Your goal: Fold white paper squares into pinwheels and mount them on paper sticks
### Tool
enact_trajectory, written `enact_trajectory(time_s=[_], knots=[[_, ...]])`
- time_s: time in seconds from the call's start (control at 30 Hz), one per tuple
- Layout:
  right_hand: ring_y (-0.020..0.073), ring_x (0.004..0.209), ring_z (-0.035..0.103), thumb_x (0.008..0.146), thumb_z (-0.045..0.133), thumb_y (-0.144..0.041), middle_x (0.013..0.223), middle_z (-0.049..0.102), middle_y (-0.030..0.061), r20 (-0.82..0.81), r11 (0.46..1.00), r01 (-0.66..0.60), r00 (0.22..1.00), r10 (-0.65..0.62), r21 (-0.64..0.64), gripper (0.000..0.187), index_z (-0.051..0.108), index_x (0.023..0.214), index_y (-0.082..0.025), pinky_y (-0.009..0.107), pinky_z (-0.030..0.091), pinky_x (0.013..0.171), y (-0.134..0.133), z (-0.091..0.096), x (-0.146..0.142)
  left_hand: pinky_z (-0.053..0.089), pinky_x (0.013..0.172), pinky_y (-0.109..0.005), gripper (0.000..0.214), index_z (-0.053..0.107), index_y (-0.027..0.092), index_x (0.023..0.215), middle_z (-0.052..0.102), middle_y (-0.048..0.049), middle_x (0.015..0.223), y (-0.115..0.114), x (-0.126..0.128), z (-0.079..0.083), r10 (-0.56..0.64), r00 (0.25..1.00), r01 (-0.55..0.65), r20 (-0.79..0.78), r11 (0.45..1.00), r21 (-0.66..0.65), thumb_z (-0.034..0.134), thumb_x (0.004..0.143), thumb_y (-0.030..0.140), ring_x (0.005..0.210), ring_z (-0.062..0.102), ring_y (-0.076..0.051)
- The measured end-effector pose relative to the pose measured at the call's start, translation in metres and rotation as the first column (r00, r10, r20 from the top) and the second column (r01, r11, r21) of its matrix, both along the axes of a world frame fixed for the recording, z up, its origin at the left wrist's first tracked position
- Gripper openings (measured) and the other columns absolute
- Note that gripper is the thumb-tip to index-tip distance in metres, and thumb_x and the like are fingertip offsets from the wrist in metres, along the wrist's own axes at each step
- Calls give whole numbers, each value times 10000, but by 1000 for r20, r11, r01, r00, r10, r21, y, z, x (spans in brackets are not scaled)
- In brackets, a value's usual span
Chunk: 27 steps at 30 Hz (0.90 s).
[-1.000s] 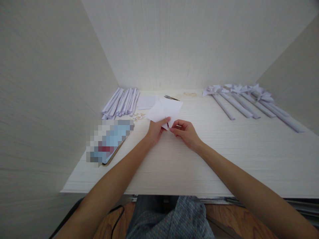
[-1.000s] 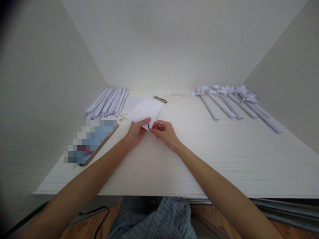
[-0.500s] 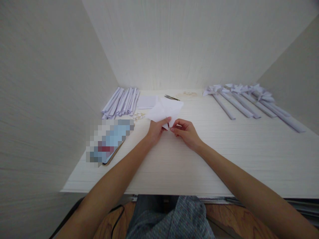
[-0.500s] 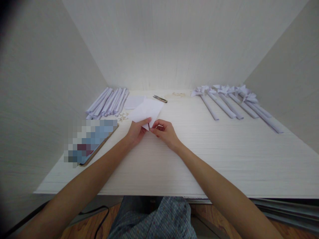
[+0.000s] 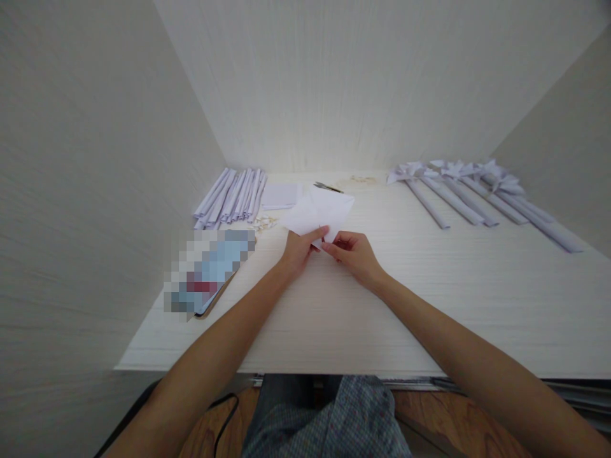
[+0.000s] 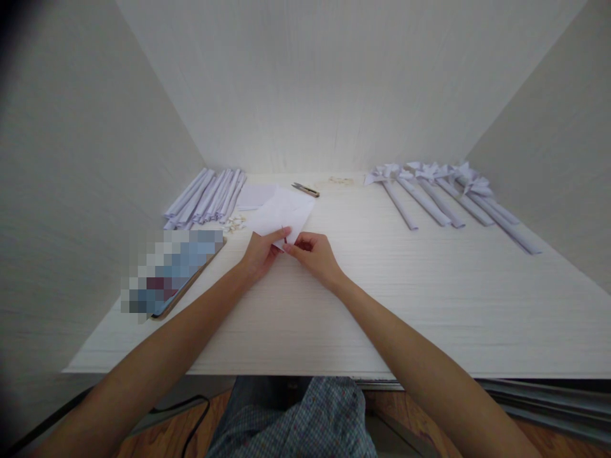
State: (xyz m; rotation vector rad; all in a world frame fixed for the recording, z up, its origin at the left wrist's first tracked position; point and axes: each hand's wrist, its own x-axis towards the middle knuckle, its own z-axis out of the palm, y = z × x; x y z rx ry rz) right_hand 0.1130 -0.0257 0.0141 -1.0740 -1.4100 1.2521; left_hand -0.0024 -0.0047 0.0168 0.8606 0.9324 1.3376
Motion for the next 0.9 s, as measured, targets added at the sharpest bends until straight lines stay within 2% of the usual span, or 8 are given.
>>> enact_trajectory(time_s=[0.4,0.57,0.73,0.9], knots=[[52,406,292,532,679,-371,399,387,-69,-83,998,23,996,-27,-50,312,453,453,-170,230,198,425,3,-5,0,386,452,-197,247,586,144,690,585,24,584,-1,0,-1,-16,997,16,-74,1000,6,702,478,195,499,510,-87],[62,416,328,526,687,-389,417,417,-57,-14,999,23,1000,-23,-46,322,463,464,-166,235,225,431,3,-4,1,419,500,-219,228,593,146,691,590,28,575,-2,0,-1,-15,998,17,-58,999,49,693,491,189,517,528,-98],[69,461,356,542,685,-384,479,449,-49,46,998,-60,997,60,-1,286,514,528,-155,235,256,461,2,-5,2,448,567,-238,241,603,147,697,636,4,678,-3,2,3,58,998,-58,-6,997,48,700,479,183,604,566,-118],[75,475,387,526,695,-404,500,481,-41,78,996,-94,992,94,-12,304,528,546,-151,233,278,468,1,-3,2,444,562,-235,243,610,146,692,632,0,659,-3,2,5,68,998,-68,-18,997,27,702,471,188,604,564,-122]])
